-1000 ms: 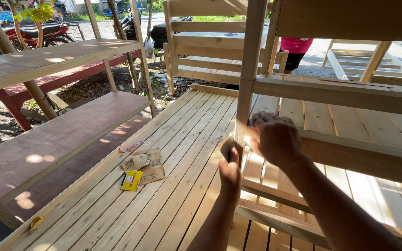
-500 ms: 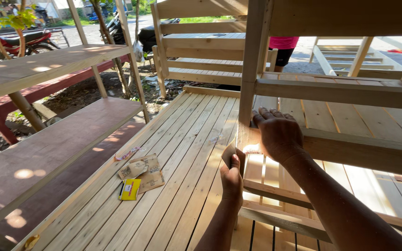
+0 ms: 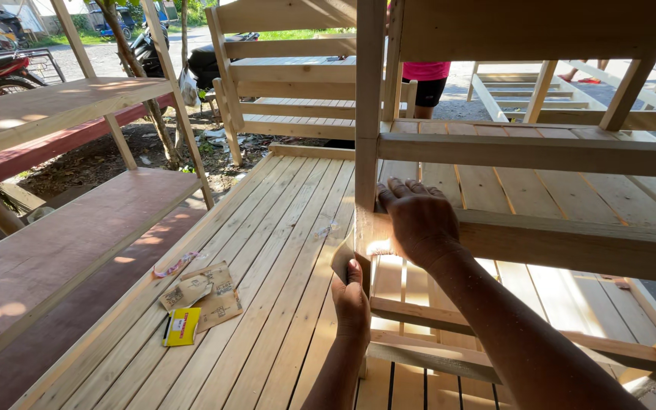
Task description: The person sands a wooden table with a sheet of sandpaper, rubbing the underside of the tabletop, its edges, the side rails, and the legs. They steady the table with one hand while sanding different surfaces in turn, working around the piece.
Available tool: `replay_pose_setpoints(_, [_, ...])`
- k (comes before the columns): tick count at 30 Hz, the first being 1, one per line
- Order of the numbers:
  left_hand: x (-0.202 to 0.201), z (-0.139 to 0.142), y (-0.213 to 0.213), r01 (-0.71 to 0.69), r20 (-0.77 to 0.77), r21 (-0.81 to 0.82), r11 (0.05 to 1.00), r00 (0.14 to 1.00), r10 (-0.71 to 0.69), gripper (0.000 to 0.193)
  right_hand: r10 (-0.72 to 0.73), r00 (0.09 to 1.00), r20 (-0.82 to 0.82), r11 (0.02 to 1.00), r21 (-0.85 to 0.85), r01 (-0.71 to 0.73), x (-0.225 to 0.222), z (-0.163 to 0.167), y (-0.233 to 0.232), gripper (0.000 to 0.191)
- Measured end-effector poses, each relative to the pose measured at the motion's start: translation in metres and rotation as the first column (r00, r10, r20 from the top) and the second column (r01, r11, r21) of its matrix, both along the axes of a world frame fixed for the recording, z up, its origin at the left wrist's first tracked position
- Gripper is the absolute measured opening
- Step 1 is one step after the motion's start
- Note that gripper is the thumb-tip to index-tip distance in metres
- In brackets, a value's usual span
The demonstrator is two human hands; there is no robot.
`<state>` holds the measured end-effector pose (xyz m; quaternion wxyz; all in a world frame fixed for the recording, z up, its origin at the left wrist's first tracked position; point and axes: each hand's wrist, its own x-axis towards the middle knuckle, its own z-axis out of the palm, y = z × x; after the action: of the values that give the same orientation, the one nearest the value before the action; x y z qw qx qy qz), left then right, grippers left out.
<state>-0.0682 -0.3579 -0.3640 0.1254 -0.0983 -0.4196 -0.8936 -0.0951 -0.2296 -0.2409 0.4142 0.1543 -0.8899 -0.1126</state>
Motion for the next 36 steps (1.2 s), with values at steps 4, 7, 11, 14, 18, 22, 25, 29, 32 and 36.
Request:
replay_pose_setpoints(4, [-0.02, 0.021, 0.005, 0.049, -0.091, 0.102, 0.994, 0.995, -0.04, 0.038, 0.046, 0.997, 0.063, 0.997, -0.065, -0.042, -0.002, -0.004, 0.003, 0.049])
replay_pose_setpoints(7, [-0.042, 0.059, 0.01, -0.039, -0.149, -0.028, 0.999, 0.988, 0.035, 0.04, 0.116, 0.989, 0.092, 0.986, -0.133, -0.103, 0.0, -0.003, 0.002, 0.075])
replay_pose_setpoints(11, [-0.024, 0.056, 0.013, -0.136, -0.343, -0.029, 0.99, 0.932, 0.118, 0.038, 0.053, 0.995, 0.087, 0.997, -0.059, -0.048, 0.0, -0.003, 0.003, 0.064])
replay_pose_setpoints(14, [0.008, 0.016, 0.006, -0.111, -0.105, -0.04, 0.993, 0.989, 0.106, 0.036, 0.046, 0.999, 0.012, 0.999, -0.029, -0.046, -0.003, -0.004, 0.004, 0.045])
replay_pose_setpoints(18, [-0.013, 0.018, 0.005, 0.134, -0.302, 0.227, 0.965, 0.951, -0.062, 0.031, 0.05, 0.999, -0.003, 0.997, -0.059, -0.05, 0.0, -0.002, 0.002, 0.037])
replay_pose_setpoints(22, [-0.057, 0.09, 0.005, -0.256, -0.028, -0.282, 0.924, 0.965, 0.259, 0.043, 0.071, 0.981, 0.182, 0.994, -0.099, -0.053, 0.007, 0.005, 0.0, 0.092])
replay_pose_setpoints(25, [-0.046, 0.098, 0.0, -0.163, -0.18, -0.167, 0.972, 0.975, 0.132, 0.04, 0.079, 0.986, 0.145, 0.993, -0.099, -0.065, 0.007, 0.004, 0.0, 0.085])
replay_pose_setpoints(29, [0.004, 0.063, -0.003, 0.005, -0.119, -0.045, 0.999, 0.993, -0.011, 0.034, 0.039, 0.999, 0.015, 0.998, -0.051, -0.038, 0.001, -0.002, 0.0, 0.05])
replay_pose_setpoints(32, [-0.01, 0.066, -0.003, 0.004, -0.028, -0.037, 0.999, 1.0, -0.005, 0.031, 0.029, 0.996, 0.084, 0.997, -0.071, -0.023, 0.002, 0.001, 0.001, 0.066])
replay_pose_setpoints(36, [-0.072, 0.129, -0.013, -0.063, -0.052, -0.333, 0.941, 0.997, 0.049, 0.057, -0.032, 0.955, 0.295, 0.996, -0.076, 0.057, 0.013, 0.012, -0.008, 0.098])
